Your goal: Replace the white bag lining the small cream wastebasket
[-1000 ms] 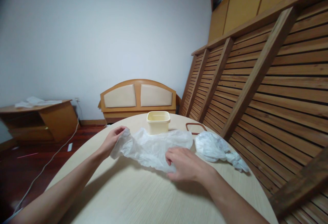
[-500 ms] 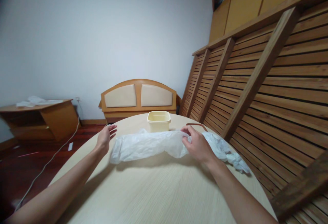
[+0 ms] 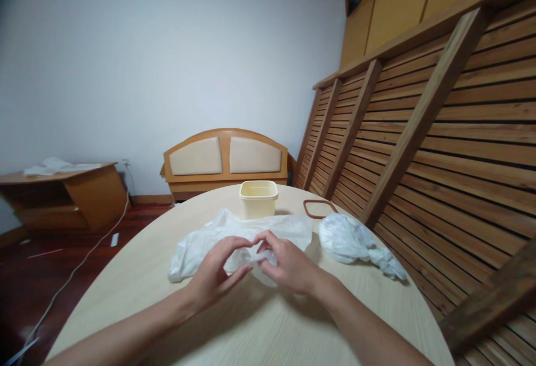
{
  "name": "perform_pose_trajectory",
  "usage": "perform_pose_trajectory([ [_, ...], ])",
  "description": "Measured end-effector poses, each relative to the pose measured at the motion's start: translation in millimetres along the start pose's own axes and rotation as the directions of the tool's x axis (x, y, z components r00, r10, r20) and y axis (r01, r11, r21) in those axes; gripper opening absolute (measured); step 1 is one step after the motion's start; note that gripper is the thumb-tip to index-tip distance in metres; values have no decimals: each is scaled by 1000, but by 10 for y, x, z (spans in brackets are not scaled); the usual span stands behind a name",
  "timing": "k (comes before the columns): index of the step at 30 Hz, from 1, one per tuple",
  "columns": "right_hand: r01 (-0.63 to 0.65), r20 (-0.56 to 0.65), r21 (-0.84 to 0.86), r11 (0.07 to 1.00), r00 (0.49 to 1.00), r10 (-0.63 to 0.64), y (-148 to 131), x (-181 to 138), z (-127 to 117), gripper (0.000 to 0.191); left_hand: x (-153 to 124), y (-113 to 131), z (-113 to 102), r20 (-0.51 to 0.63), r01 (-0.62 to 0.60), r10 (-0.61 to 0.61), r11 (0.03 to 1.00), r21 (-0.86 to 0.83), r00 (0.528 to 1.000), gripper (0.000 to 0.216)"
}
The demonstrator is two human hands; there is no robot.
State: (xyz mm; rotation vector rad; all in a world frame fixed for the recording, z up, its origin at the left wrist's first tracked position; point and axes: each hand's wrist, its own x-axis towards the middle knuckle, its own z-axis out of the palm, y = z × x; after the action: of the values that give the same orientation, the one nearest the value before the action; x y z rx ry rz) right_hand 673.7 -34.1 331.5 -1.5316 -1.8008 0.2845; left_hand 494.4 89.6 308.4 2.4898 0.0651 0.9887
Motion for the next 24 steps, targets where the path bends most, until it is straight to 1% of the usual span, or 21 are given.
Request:
perform_pose_trajectory([
  [2, 15, -4, 2, 1000, 1000, -15, -13, -4, 9, 32, 17, -51, 14, -10, 94, -94, 995, -28, 995, 15],
  [4, 66, -40, -22, 998, 997, -67, -7, -8, -13, 34, 49, -105, 15, -21, 214, -217, 972, -96, 976, 17],
  [6, 175, -74, -78, 982, 981, -180, 3, -8, -43, 45, 85, -153, 10, -32, 315, -327, 930, -188, 945, 23],
  [8, 279, -79, -166, 946, 952, -295, 8, -5, -62, 52, 116, -193, 0, -41, 369, -394, 889, -269, 918, 28],
  [9, 307, -79, -214, 927, 941, -330, 7, -3, -65, 50, 127, -209, -4, -44, 381, -412, 874, -300, 910, 30],
  [11, 308, -86, -297, 904, 934, -346, 5, 1, -62, 42, 139, -235, -10, -43, 397, -437, 852, -342, 899, 32],
  [14, 255, -119, -361, 897, 941, -315, 7, 6, -55, 31, 136, -255, -5, -44, 410, -456, 834, -368, 889, 33],
  [18, 192, -164, -354, 915, 951, -263, 22, 26, -86, 8, 119, -262, 14, -31, 414, -456, 833, -366, 890, 34],
  [19, 181, -178, -329, 927, 952, -249, 29, 34, -100, 6, 117, -264, 16, -26, 414, -452, 836, -361, 891, 34],
  [21, 142, -225, -227, 963, 955, -194, 53, 47, -128, 10, 113, -270, 18, -20, 411, -445, 843, -347, 895, 35],
  [24, 14, -314, 16, 1000, 949, -8, 118, 60, -155, 19, 106, -284, 14, -25, 407, -433, 864, -296, 901, 34],
])
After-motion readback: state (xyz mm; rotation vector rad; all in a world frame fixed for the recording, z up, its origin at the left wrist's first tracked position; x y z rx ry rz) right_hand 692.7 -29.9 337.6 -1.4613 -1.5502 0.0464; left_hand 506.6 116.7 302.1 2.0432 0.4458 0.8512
